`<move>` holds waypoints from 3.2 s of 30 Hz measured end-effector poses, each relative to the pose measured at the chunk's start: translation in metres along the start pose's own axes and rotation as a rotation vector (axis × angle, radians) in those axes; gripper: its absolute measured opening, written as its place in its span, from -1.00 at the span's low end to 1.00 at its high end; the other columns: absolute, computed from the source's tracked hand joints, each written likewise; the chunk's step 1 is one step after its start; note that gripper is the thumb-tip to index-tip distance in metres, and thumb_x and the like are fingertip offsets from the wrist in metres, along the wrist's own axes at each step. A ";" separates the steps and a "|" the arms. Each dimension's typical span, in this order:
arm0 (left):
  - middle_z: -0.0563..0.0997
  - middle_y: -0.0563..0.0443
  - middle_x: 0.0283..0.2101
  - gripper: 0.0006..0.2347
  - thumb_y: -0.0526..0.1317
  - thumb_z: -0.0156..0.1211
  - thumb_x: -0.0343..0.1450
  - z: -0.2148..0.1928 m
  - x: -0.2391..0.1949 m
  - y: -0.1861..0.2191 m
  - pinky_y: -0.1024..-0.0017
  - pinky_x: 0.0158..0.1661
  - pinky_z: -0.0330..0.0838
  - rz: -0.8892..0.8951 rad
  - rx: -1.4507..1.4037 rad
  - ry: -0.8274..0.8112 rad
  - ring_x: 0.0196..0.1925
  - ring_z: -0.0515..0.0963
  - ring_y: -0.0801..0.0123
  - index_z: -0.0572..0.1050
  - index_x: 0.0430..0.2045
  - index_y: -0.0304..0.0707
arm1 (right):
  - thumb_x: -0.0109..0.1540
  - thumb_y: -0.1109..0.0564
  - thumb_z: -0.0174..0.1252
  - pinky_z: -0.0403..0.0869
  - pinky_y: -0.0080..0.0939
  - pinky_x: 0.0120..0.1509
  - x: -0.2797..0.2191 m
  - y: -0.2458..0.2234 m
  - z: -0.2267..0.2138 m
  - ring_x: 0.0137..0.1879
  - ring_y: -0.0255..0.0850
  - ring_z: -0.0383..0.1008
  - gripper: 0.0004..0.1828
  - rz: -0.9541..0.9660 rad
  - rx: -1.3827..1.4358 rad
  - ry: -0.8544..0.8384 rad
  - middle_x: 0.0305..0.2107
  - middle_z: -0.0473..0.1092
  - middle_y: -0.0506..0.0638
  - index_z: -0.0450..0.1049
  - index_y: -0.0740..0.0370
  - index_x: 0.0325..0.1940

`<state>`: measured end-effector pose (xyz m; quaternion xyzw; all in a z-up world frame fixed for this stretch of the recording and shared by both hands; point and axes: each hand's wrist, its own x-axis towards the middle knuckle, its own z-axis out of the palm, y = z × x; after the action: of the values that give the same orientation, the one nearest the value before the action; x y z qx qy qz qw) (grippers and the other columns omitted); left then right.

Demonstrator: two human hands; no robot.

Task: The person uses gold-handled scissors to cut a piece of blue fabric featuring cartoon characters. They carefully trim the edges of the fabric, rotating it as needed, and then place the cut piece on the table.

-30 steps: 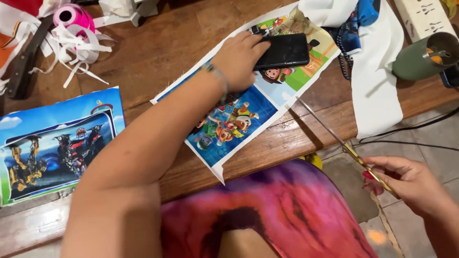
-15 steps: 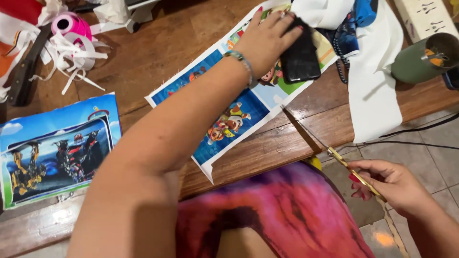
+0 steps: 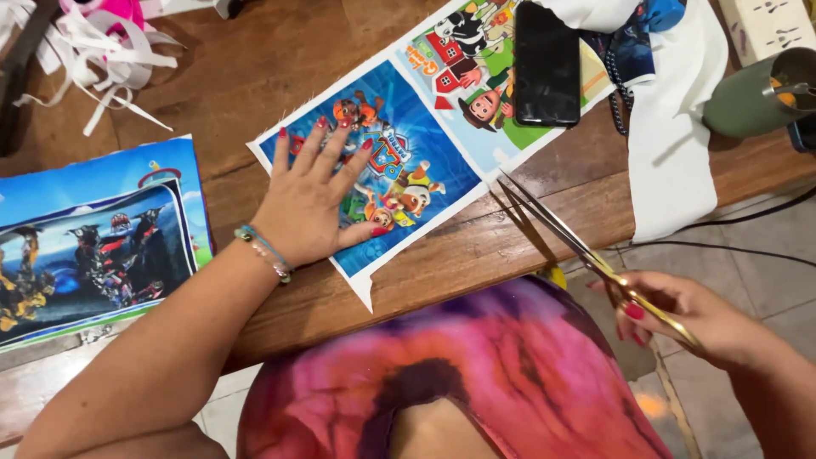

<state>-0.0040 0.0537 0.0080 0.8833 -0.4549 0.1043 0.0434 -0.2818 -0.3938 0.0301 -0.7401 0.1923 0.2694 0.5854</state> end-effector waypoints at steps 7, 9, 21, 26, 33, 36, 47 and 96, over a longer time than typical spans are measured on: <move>0.27 -0.22 0.46 -0.04 0.62 -0.15 0.21 0.000 -0.014 -0.014 -0.40 0.30 -0.15 -0.080 -0.004 -0.037 0.50 0.13 -0.13 0.27 0.42 0.00 | 0.11 0.23 0.32 0.44 -0.17 -0.34 0.015 -0.002 0.018 -0.44 -0.14 0.40 -0.43 0.069 0.087 0.065 -0.47 0.42 0.07 0.57 0.27 0.24; 0.28 -0.19 0.46 -0.01 0.63 -0.13 0.19 -0.001 -0.015 -0.017 -0.41 0.31 -0.16 -0.087 0.013 -0.044 0.51 0.13 -0.10 0.27 0.42 -0.03 | 0.08 0.16 0.33 0.51 -0.13 -0.35 0.015 -0.001 0.020 -0.43 -0.18 0.43 -0.39 -0.014 0.104 0.037 -0.23 0.56 0.08 0.53 0.33 0.23; 0.13 -0.20 0.52 0.17 0.77 -0.23 0.06 -0.005 -0.031 0.001 -0.20 0.44 -0.33 -0.151 0.113 -0.182 0.57 -0.02 -0.05 0.17 0.43 -0.13 | 0.16 0.14 0.27 0.43 -0.26 -0.41 0.029 -0.049 0.038 -0.56 -0.16 0.45 -0.49 -0.029 0.120 -0.005 -0.65 0.38 0.03 0.54 0.40 0.17; 0.13 -0.16 0.52 0.22 0.83 -0.25 -0.01 -0.007 -0.032 -0.001 -0.21 0.42 -0.27 -0.150 0.121 -0.209 0.57 0.00 -0.02 0.15 0.43 -0.08 | 0.16 0.17 0.27 0.48 -0.23 -0.36 0.033 -0.052 0.034 -0.51 -0.18 0.44 -0.50 -0.012 0.102 0.016 -0.46 0.48 0.07 0.54 0.40 0.17; 0.08 -0.13 0.53 0.24 0.84 -0.29 -0.01 -0.003 -0.032 -0.002 -0.20 0.41 -0.22 -0.153 0.133 -0.245 0.57 -0.02 -0.02 0.10 0.44 -0.07 | 0.13 0.20 0.29 0.44 -0.25 -0.42 0.039 -0.050 0.032 -0.54 -0.26 0.34 -0.54 -0.017 0.109 0.045 -0.26 0.57 0.10 0.57 0.41 0.12; 0.12 -0.16 0.53 0.24 0.82 -0.24 -0.03 -0.005 -0.033 -0.003 -0.20 0.41 -0.16 -0.141 0.114 -0.211 0.58 0.00 -0.02 0.16 0.43 -0.11 | 0.14 0.13 0.31 0.39 -0.33 -0.43 0.041 -0.041 0.028 -0.54 -0.28 0.36 -0.51 -0.013 0.064 0.066 -0.49 0.48 0.03 0.58 0.34 0.14; 0.12 -0.14 0.54 0.26 0.84 -0.24 -0.07 -0.005 -0.032 -0.002 -0.22 0.40 -0.16 -0.154 0.128 -0.220 0.57 0.01 -0.01 0.16 0.43 -0.08 | 0.11 0.12 0.31 0.45 -0.29 -0.36 0.047 -0.053 0.035 -0.42 -0.30 0.38 -0.47 -0.044 0.060 0.043 -0.07 0.55 0.05 0.53 0.36 0.15; 0.04 -0.13 0.53 0.32 0.91 -0.29 -0.11 -0.006 -0.031 0.001 -0.42 0.31 -0.19 -0.228 0.182 -0.336 0.56 -0.06 -0.07 0.04 0.44 -0.03 | 0.14 0.14 0.29 0.41 -0.25 -0.51 0.057 -0.061 0.040 -0.62 -0.20 0.36 -0.56 -0.021 0.037 0.041 -0.36 0.56 0.15 0.55 0.37 0.08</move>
<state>-0.0227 0.0787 0.0074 0.9344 -0.3414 -0.0095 -0.1015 -0.2082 -0.3384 0.0343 -0.7365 0.2017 0.2445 0.5976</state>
